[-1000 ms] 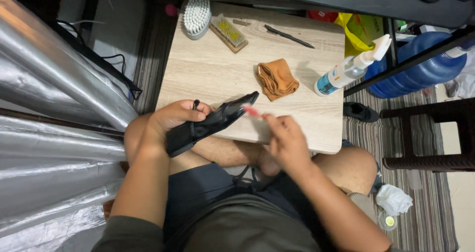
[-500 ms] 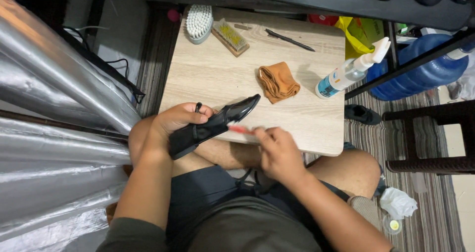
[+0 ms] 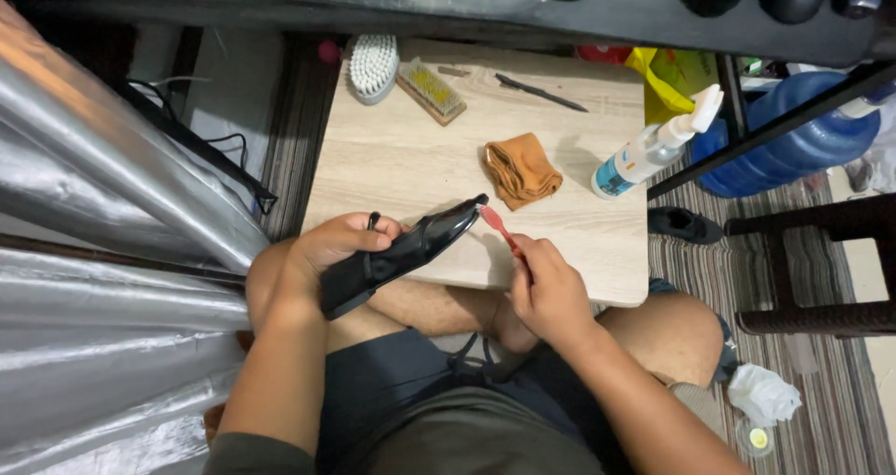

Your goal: The person cleans and polishes a black dress shoe using a toothbrush to apply a substance, then buffs it with a cloth and a wooden-handled brush.

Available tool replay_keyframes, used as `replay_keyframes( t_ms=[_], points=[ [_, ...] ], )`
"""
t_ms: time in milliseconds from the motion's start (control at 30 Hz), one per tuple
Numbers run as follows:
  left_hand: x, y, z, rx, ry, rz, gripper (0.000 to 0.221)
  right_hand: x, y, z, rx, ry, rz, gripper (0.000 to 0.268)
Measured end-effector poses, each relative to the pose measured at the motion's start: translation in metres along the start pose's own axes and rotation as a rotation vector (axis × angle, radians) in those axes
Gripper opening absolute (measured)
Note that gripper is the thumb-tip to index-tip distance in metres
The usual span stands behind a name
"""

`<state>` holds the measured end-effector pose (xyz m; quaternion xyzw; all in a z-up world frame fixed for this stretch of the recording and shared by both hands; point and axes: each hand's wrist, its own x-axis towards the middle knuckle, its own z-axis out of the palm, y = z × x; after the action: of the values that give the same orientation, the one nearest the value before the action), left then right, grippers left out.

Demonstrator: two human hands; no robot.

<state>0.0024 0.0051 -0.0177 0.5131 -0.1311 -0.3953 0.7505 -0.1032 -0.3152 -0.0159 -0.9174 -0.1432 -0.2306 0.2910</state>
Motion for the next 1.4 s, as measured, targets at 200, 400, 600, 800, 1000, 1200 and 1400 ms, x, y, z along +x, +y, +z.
replay_keyframes(
  t_ms=[200, 400, 600, 800, 1000, 1200, 1400],
  points=[
    [0.004, -0.011, -0.012, -0.022, 0.014, 0.009, 0.011, 0.007, -0.003, -0.017, -0.052, 0.043, -0.046, 0.041],
    [0.005, -0.011, -0.01, -0.064, 0.029, 0.016, 0.009, 0.012, -0.013, -0.027, -0.04, 0.011, -0.029, 0.039],
    [0.002, -0.01, -0.008, -0.072, 0.042, 0.01, 0.011, 0.014, -0.013, -0.036, -0.05, 0.024, -0.025, 0.042],
    [0.008, -0.017, -0.018, -0.071, 0.006, 0.012, 0.016, 0.013, -0.016, -0.035, -0.019, -0.021, -0.017, 0.037],
    [0.008, -0.015, -0.016, -0.063, 0.002, 0.018, 0.017, 0.015, -0.015, -0.039, -0.057, -0.039, -0.003, 0.038],
    [-0.002, -0.002, -0.014, -0.052, -0.121, -0.106, 0.022, 0.004, 0.003, -0.039, 0.061, -0.183, 0.015, 0.06],
    [-0.001, -0.01, -0.023, -0.06, -0.088, -0.111, 0.015, 0.003, 0.0, -0.042, 0.081, -0.196, -0.039, 0.063]
  ],
)
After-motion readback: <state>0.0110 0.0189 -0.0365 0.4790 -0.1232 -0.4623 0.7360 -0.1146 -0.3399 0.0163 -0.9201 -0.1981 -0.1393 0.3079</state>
